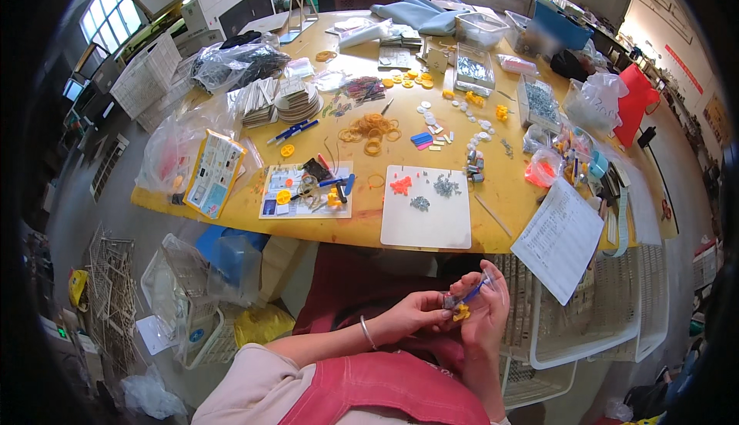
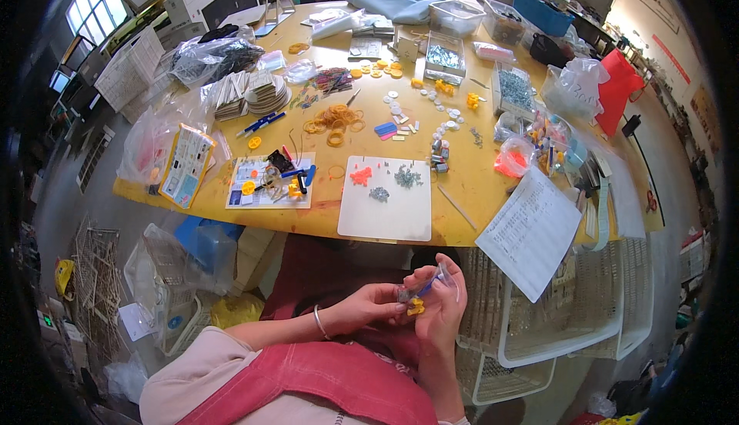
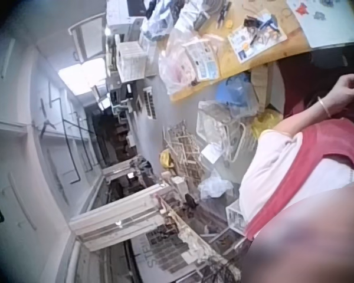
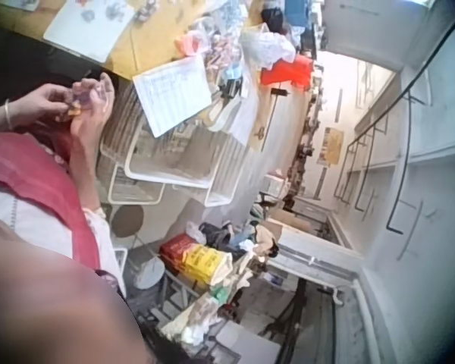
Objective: The person sorts and assembles small craft components on a cluttered worktable. They use a wooden stick to move orange and silver pieces on a white card, then handle yellow circular parts and place them into a small plastic bag. The person also picks up and organizes various small items across the table.
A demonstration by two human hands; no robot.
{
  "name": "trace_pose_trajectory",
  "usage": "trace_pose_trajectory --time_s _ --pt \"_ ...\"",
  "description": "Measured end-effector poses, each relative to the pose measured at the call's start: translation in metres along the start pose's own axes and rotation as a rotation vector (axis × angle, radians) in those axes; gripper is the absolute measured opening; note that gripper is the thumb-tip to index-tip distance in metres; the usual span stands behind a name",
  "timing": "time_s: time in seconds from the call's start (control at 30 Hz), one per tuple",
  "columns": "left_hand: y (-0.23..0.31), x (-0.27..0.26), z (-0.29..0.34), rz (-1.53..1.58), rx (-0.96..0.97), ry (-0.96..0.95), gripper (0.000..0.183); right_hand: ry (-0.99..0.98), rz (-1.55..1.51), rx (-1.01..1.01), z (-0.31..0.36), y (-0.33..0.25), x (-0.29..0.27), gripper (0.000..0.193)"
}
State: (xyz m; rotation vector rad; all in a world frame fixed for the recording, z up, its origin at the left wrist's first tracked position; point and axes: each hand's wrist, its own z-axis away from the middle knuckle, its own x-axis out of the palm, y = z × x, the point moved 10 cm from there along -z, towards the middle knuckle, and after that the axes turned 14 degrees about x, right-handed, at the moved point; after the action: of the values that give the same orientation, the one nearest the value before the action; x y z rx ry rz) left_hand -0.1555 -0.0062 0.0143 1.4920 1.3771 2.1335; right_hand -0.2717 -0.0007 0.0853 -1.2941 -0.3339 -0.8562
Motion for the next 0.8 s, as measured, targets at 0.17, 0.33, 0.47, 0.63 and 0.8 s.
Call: trace_pose_trajectory --time_s 0.17,0.33,0.47,0.63,0.8 --pt "0.078 0.002 0.005 -0.874 0.221 -0.161 0.031 0.026 -0.01 -0.014 -0.002 -0.004 -0.01 0.05" --pt "0.232 -0.075 -0.026 -1.281 0.545 0.079 0.026 0.108 -0.062 -0.042 -0.001 -0.012 -0.036 0.048" --pt "0.36 -0.208 -0.096 -1.33 0.6 0.409 0.021 0.162 -0.065 -0.05 -0.005 -0.011 -0.056 0.049" --pt "0.416 -0.316 -0.166 -1.814 0.426 0.676 0.023 0.26 -0.094 -0.004 -0.01 0.0 -0.08 0.049" --pt "0.411 -0.361 -0.207 -1.806 0.256 0.749 0.023 0.349 -0.076 0.027 -0.02 0.009 -0.094 0.05"
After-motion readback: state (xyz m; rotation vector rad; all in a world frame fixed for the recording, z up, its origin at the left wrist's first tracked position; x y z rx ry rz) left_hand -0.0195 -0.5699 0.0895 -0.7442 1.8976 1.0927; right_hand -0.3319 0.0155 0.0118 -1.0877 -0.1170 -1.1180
